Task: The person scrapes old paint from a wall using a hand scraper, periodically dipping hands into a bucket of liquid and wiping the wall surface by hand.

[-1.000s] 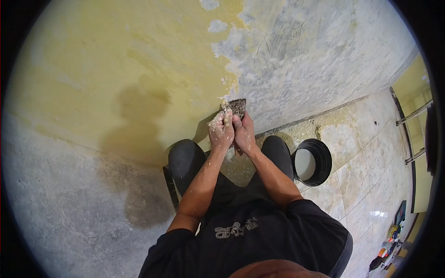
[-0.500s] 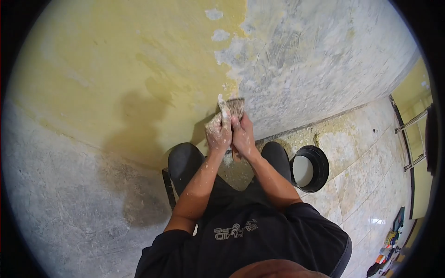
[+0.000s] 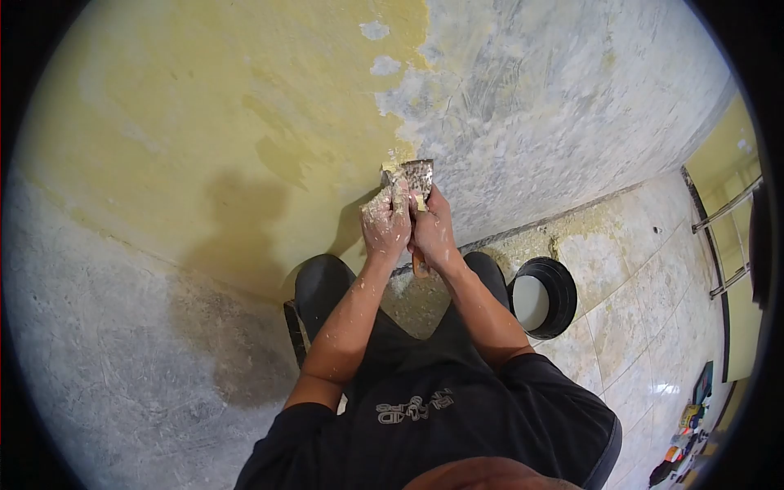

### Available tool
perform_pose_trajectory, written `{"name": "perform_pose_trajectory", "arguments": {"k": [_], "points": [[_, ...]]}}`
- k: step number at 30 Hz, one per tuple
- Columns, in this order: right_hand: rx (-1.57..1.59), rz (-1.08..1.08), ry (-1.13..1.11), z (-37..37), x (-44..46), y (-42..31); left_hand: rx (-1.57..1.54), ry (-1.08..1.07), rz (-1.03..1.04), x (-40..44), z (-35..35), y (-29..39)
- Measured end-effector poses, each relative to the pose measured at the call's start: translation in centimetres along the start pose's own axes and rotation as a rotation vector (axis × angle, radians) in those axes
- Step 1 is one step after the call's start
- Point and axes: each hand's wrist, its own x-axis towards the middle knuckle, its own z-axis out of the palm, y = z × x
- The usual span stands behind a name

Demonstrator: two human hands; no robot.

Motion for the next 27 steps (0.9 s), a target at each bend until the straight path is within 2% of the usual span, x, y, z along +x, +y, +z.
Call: {"name": "perform_pose_trajectory", "arguments": {"k": [1, 2, 6, 10, 12, 13, 15, 18, 19, 20, 21, 22, 23, 25, 26, 27], "points": [[0.002, -0.014, -0.015, -0.1, 0.1, -0.2, 0.051, 0.017, 0.090, 0.1, 0.1, -0.1], [-0.048, -0.035, -0.009, -0.6, 0.4, 1.5, -0.088, -0.048, -0.102, -0.4, 0.1, -0.2], [0.042, 0.069, -0.005, -1.1, -0.1, 1.8, 0.047, -0.032, -0.012, -0.9, 0.4, -0.7], [-0.038, 0.137, -0.031, -1.5, -0.4, 1.0, -0.076, 0.032, 0.012, -1.0, 1.4, -1.0], [-0.019, -0.049, 0.025, -1.1, 0.4, 2.1, -0.172, 0.078, -0.032, -0.8, 1.4, -0.2], [-0.017, -0.045, 0.024, -1.1, 0.7, 2.7, -0.169, 0.079, -0.034, -0.7, 1.2, -0.1], [-0.044, -0.299, 0.019, -0.9, 2.3, 3.1, -0.083, -0.013, -0.117, 0.3, 0.9, 0.1], [-0.063, -0.217, -0.020, 0.1, 1.8, -1.5, -0.081, 0.010, -0.063, 1.2, 0.7, 0.9], [-0.068, -0.213, -0.026, -0.4, 1.8, -0.8, -0.108, 0.043, -0.022, 1.3, 0.9, 0.7], [-0.184, -0.264, -0.027, -1.3, 2.0, 0.5, -0.255, 0.039, -0.068, 0.7, 1.3, 0.1], [-0.294, -0.315, -0.023, -1.7, 1.8, 1.3, -0.255, 0.041, -0.059, 0.3, 1.6, -0.8], [-0.130, -0.139, 0.004, -1.2, 0.8, 0.8, -0.103, 0.060, 0.006, -0.3, 1.7, -1.3], [-0.131, -0.141, 0.000, -1.2, 0.8, 0.7, 0.049, 0.082, 0.069, -0.7, 1.9, -2.0], [-0.346, -0.238, 0.004, -1.3, 1.4, 0.1, -0.016, 0.092, 0.016, 0.4, 1.1, 1.2], [-0.222, -0.120, -0.018, -0.5, 1.2, -2.3, -0.086, 0.059, -0.071, 1.3, 0.6, 2.6], [-0.228, -0.114, -0.018, -0.5, 1.2, -2.6, -0.160, 0.030, -0.157, 1.7, 0.1, 3.6]]}}
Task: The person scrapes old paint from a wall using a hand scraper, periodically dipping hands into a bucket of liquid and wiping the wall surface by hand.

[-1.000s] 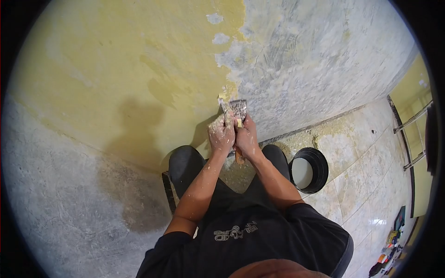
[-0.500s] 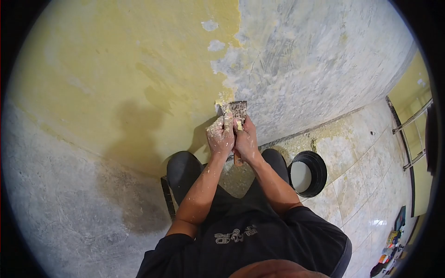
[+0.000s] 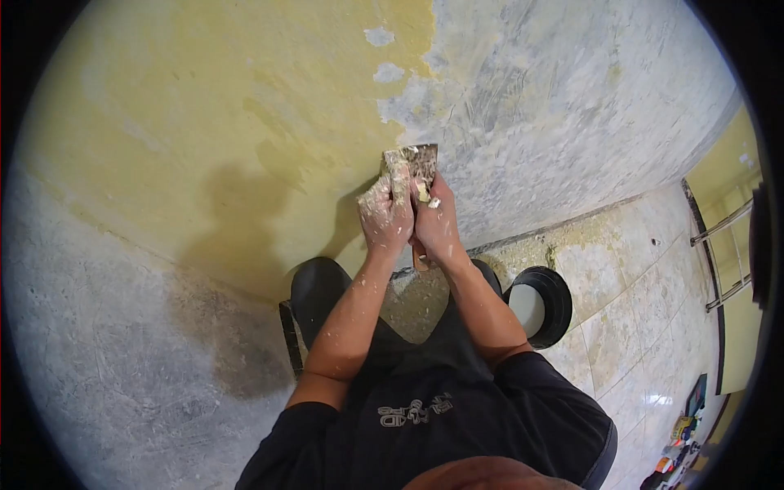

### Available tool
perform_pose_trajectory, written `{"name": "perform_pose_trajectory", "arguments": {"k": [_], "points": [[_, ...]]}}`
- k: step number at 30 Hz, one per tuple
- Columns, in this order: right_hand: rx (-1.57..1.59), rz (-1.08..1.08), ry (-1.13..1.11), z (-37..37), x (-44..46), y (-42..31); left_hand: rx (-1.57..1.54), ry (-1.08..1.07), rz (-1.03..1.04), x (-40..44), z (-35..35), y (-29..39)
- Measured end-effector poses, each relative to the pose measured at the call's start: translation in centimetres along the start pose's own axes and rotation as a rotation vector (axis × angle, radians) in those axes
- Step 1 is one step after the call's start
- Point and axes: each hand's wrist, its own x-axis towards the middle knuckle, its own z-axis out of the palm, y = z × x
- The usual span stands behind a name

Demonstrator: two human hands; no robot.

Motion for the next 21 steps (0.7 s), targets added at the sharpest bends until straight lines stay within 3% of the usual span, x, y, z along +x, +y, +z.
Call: {"name": "perform_pose_trajectory", "arguments": {"k": [2, 4, 6, 7, 8, 10, 11, 12, 13, 14, 15, 16, 18, 19, 20, 21], "points": [[0.079, 0.011, -0.053, -0.1, 0.3, -0.6, 0.034, -0.029, -0.025, -0.2, -0.2, 0.0], [0.014, 0.013, -0.051, -0.3, -0.4, 1.0, -0.015, 0.054, 0.224, -1.2, 0.4, -2.4], [0.097, -0.004, -0.003, 0.2, -1.0, 2.3, 0.006, 0.067, 0.168, -1.8, 0.2, -2.7], [0.035, -0.331, 0.056, 1.1, 0.1, 2.9, 0.057, 0.053, 0.166, -1.2, -0.2, -1.9], [0.035, -0.327, 0.058, 0.5, 0.7, 3.1, 0.106, 0.036, 0.160, -0.6, -0.3, -1.4], [0.094, 0.086, -0.095, 0.3, 0.3, -2.6, 0.041, 0.094, 0.221, 0.0, -0.2, -1.1], [0.119, 0.163, -0.073, 0.4, 0.3, -2.6, 0.068, 0.048, 0.225, 0.0, -0.7, -0.3], [0.117, 0.156, -0.076, 0.3, 0.3, -1.5, 0.094, 0.003, 0.238, 0.2, -1.0, 0.3], [0.040, 0.030, -0.057, 0.1, 0.0, 0.7, 0.021, -0.020, 0.050, -0.4, -1.0, -0.1], [-0.034, -0.091, -0.034, 0.1, -0.5, 2.3, 0.021, -0.023, 0.059, -1.0, -0.8, -1.1], [0.109, 0.047, -0.043, 0.2, -1.2, 2.6, 0.073, -0.018, 0.053, -1.5, -0.7, -1.2], [0.111, 0.044, -0.043, 0.3, -0.8, 2.8, 0.125, -0.009, 0.044, -1.7, -0.7, -1.4], [-0.049, -0.221, -0.022, 0.4, 0.4, 2.9, 0.106, -0.014, 0.048, -1.0, -0.7, -0.9], [0.036, 0.200, -0.075, 0.3, -0.5, -1.8, 0.054, 0.004, 0.061, -0.3, -0.6, -0.5], [0.035, 0.205, -0.072, 0.3, -0.2, -1.3, 0.001, 0.026, 0.075, 0.3, -0.6, -0.3], [-0.008, 0.025, -0.051, 0.5, 0.2, -0.6, 0.044, 0.046, 0.193, 0.3, -0.7, -0.3]]}}
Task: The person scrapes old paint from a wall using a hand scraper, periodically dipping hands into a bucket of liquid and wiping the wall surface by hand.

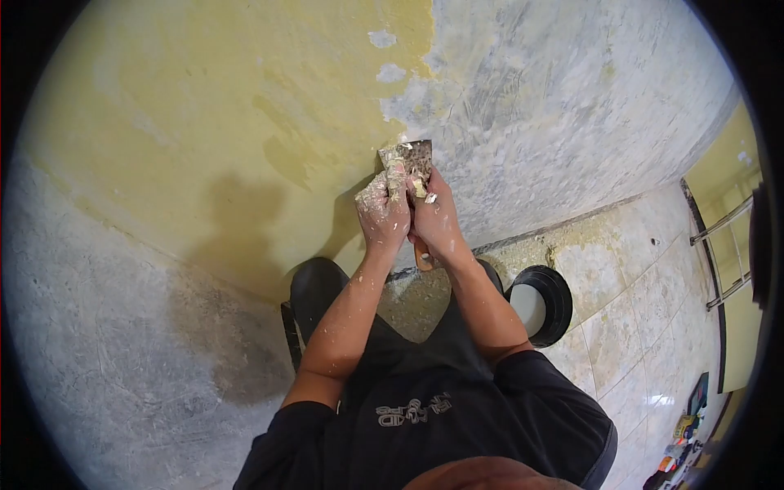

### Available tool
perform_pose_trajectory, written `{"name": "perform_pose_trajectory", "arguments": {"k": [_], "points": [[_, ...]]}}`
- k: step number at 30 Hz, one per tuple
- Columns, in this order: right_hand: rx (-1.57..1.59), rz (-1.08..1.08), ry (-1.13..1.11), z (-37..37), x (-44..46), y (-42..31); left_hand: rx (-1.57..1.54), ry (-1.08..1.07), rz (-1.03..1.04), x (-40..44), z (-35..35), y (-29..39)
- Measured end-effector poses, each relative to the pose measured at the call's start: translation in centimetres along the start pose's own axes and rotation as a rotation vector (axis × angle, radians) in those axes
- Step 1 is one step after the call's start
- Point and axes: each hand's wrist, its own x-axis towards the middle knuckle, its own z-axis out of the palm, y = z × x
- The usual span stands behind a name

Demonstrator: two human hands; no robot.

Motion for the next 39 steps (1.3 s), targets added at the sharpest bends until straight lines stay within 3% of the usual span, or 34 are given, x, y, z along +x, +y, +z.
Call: {"name": "perform_pose_trajectory", "arguments": {"k": [1, 2, 3, 5, 7, 9, 11, 13, 14, 16, 18, 21, 23, 26, 27, 29, 31, 32, 33, 35, 36, 37, 38, 39], "points": [[-0.046, -0.185, 0.022, 0.0, 0.3, 0.4, -0.002, 0.001, 0.000, -0.5, 0.1, -0.6], [0.046, 0.062, -0.012, -0.1, -0.7, 0.8, -0.009, 0.000, 0.007, -1.2, 0.3, -1.7], [0.051, 0.056, -0.007, 0.1, -0.6, 1.9, -0.012, -0.006, 0.017, -1.8, 0.2, -2.5], [0.002, -0.228, 0.117, 0.5, -0.2, 5.2, 0.126, -0.034, -0.067, -2.0, -0.1, -2.2], [0.047, -0.118, 0.053, 0.6, 0.1, 1.1, 0.047, 0.010, 0.069, -0.4, -0.3, 0.0], [0.123, 0.105, -0.080, 0.2, 0.0, -3.0, 0.010, -0.023, -0.029, 0.2, -0.5, 0.7], [0.112, 0.049, -0.086, -0.2, 0.3, 0.1, 0.007, -0.014, -0.039, -0.2, -0.3, -0.6], [-0.035, -0.201, 0.054, 0.0, -0.5, 3.4, -0.054, -0.086, -0.146, -1.9, 0.1, -1.8], [0.106, 0.117, 0.049, -0.5, -1.8, 3.2, 0.055, -0.074, -0.124, -2.9, 0.9, -3.4], [0.134, 0.122, 0.045, -0.6, -1.7, 1.8, 0.228, -0.063, -0.064, -2.9, 1.2, -3.0], [0.250, 0.187, 0.001, -1.2, -1.4, 1.0, 0.126, -0.106, -0.128, -2.1, 0.9, -2.0], [0.153, 0.060, 0.030, -1.3, -1.5, 3.3, 0.009, -0.110, -0.132, -3.0, 1.7, -3.4], [0.109, -0.051, 0.080, -1.3, -1.1, 5.8, 0.127, -0.060, -0.026, -3.7, 2.3, -4.5], [0.028, -0.198, 0.098, -1.4, 0.1, 3.5, 0.070, -0.062, -0.037, -1.5, 2.0, -1.7], [0.026, -0.191, 0.101, -1.3, -0.2, 2.1, -0.001, -0.069, -0.066, -0.8, 2.0, -0.9], [0.081, 0.031, 0.044, -1.6, -0.4, 0.4, 0.024, -0.055, -0.030, -1.1, 2.4, -1.5], [0.119, 0.031, 0.047, -1.7, -0.8, 2.4, -0.076, -0.043, -0.027, -2.7, 2.2, -2.1], [0.128, 0.076, 0.049, -1.8, -1.3, 2.8, 0.159, 0.005, 0.119, -3.4, 2.7, -4.5], [0.135, 0.123, 0.049, -1.7, -1.6, 2.6, 0.159, 0.005, 0.116, -3.2, 2.6, -4.2], [0.160, 0.136, 0.030, -2.0, -1.6, 1.4, 0.089, -0.072, -0.091, -2.4, 2.6, -3.4], [0.177, 0.157, 0.013, -2.1, -1.6, 1.1, 0.180, -0.064, 0.092, -2.2, 2.4, -3.1], [0.194, 0.180, -0.002, -2.2, -1.6, 1.0, 0.178, -0.066, 0.085, -2.4, 2.6, -2.7], [0.154, -0.005, 0.087, -1.6, -1.4, 2.7, 0.044, -0.022, -0.016, -2.6, 2.9, -2.2], [0.158, -0.009, 0.091, -1.7, -1.2, 2.3, -0.089, 0.024, -0.105, -2.3, 3.0, -1.9]]}}
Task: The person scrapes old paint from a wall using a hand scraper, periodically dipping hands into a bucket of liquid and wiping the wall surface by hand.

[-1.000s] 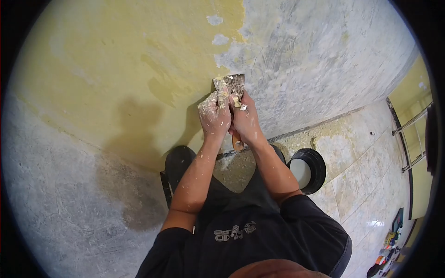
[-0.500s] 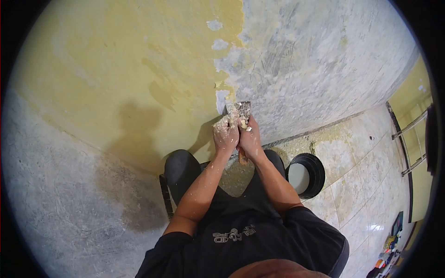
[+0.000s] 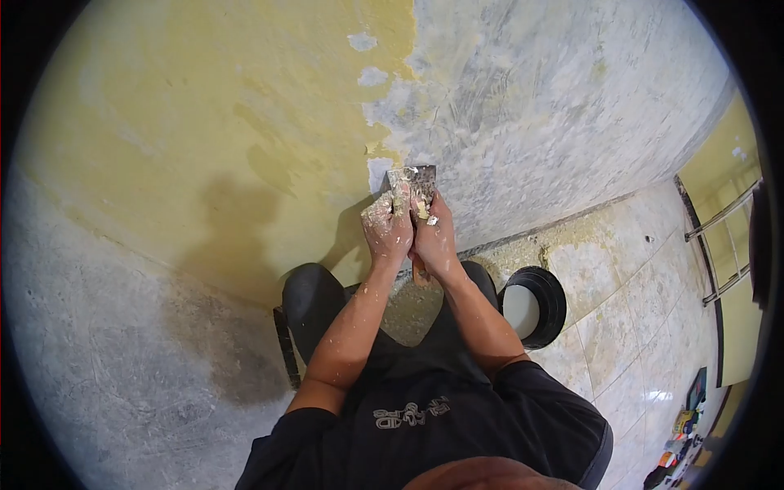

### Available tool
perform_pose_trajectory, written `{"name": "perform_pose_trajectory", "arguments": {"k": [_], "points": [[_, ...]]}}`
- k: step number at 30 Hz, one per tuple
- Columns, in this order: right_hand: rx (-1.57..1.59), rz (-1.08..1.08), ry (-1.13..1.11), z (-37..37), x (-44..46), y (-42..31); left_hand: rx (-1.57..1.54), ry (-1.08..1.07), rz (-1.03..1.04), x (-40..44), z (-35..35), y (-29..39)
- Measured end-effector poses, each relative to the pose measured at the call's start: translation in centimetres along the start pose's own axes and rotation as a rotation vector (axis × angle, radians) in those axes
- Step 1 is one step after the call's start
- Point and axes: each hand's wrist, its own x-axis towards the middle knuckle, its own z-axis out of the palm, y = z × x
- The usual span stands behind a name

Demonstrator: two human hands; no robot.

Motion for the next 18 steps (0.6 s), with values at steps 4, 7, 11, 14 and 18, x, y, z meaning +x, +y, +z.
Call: {"name": "perform_pose_trajectory", "arguments": {"k": [4, 7, 11, 14, 18], "points": [[0.025, 0.073, 0.003, 0.9, 1.4, -1.6, 0.185, -0.015, 0.039, 1.2, 0.0, 0.4], [-0.012, -0.125, 0.010, 0.8, 1.9, -2.1, 0.065, -0.058, 0.002, 1.9, 0.0, 2.9], [-0.085, 0.122, 0.006, -0.4, 0.3, -0.2, 0.192, -0.001, 0.097, -0.2, 0.2, -0.7], [-0.054, 0.028, -0.025, 0.0, 0.7, -1.1, 0.147, 0.020, 0.113, 0.6, 0.3, 0.3], [0.005, 0.103, -0.056, 0.8, 0.5, -3.2, 0.096, -0.037, -0.018, 1.4, -0.6, 2.4]]}}
